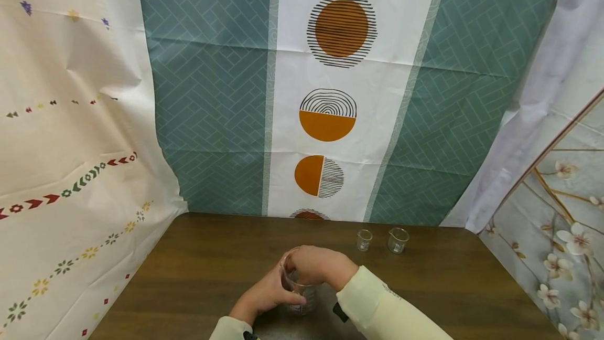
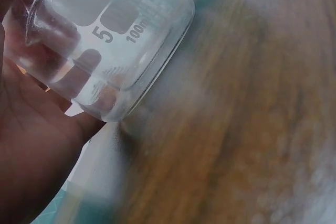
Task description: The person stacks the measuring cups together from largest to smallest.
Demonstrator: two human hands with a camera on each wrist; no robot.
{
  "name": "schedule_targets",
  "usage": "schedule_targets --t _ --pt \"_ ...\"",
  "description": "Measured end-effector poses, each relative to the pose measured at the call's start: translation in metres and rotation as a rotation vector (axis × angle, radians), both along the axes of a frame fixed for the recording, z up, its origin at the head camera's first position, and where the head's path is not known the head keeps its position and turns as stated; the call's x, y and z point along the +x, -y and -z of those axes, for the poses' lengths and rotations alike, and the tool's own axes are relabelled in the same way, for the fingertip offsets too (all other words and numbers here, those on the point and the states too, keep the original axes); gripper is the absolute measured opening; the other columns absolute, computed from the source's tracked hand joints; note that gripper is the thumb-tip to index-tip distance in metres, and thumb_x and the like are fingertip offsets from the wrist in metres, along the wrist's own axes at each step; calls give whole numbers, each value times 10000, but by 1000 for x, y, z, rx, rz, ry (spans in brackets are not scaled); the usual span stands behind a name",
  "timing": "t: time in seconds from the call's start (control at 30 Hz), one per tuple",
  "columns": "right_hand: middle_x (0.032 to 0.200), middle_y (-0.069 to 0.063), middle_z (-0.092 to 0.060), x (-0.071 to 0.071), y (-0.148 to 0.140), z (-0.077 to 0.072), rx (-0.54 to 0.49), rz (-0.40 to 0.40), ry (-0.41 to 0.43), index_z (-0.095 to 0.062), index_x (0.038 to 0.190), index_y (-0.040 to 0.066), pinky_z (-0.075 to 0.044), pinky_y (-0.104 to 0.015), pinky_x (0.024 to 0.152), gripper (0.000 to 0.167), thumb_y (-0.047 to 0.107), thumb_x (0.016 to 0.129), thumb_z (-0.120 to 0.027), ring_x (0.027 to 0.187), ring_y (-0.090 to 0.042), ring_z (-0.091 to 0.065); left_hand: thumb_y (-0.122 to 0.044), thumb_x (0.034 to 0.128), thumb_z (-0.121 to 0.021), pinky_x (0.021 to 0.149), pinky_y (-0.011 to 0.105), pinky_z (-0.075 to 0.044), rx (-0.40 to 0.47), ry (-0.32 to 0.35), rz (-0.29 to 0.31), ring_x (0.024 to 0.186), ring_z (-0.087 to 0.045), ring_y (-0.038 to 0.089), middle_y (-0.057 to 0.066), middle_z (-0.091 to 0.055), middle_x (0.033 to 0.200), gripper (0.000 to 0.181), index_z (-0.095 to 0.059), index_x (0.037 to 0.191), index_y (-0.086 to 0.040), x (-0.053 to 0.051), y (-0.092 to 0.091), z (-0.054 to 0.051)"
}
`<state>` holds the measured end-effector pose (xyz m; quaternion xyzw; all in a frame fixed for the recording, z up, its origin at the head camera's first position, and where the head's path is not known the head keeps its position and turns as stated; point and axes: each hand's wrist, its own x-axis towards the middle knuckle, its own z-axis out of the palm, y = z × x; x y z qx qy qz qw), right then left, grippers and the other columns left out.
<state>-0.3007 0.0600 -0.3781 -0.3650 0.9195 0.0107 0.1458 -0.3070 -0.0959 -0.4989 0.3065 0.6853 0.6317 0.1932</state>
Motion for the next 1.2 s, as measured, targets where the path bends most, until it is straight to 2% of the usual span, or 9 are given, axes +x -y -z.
schedule_targets --t 0.27,0.63,0.93,1.2 --pt "1047 201 -674 2 0 -3 0 26 20 -716 1082 319 -501 -242 891 292 239 810 -785 1007 -10 -602 -144 837 -749 924 280 -492 4 -7 1 1401 -336 268 74 -230 1593 975 -82 1537 -269 0 0 1" --pt "1044 187 -666 4 -4 -7 -24 -20 -20 -717 1067 319 -503 -216 851 279 262 803 -792 963 -3 -598 -188 830 -763 938 274 -480 -5 -8 -2 1435 -280 294 62 -194 1609 996 -71 1539 -285 0 0 2" --pt "1059 173 -680 5 -6 -7 -37 -20 -31 -717 1089 305 -506 -211 847 313 268 791 -802 943 -3 -602 -185 826 -765 930 272 -475 -26 -23 -26 1402 -325 281 67 -212 1606 997 -79 1543 -272 1 1 3" --pt "1054 172 -682 7 -7 -10 -31 -24 -61 -718 1085 308 -504 -206 840 302 252 798 -795 931 -11 -608 -204 816 -777 889 296 -502 -24 -32 -26 1282 -451 243 98 -221 1599 1015 -73 1546 -242 1 1 2"
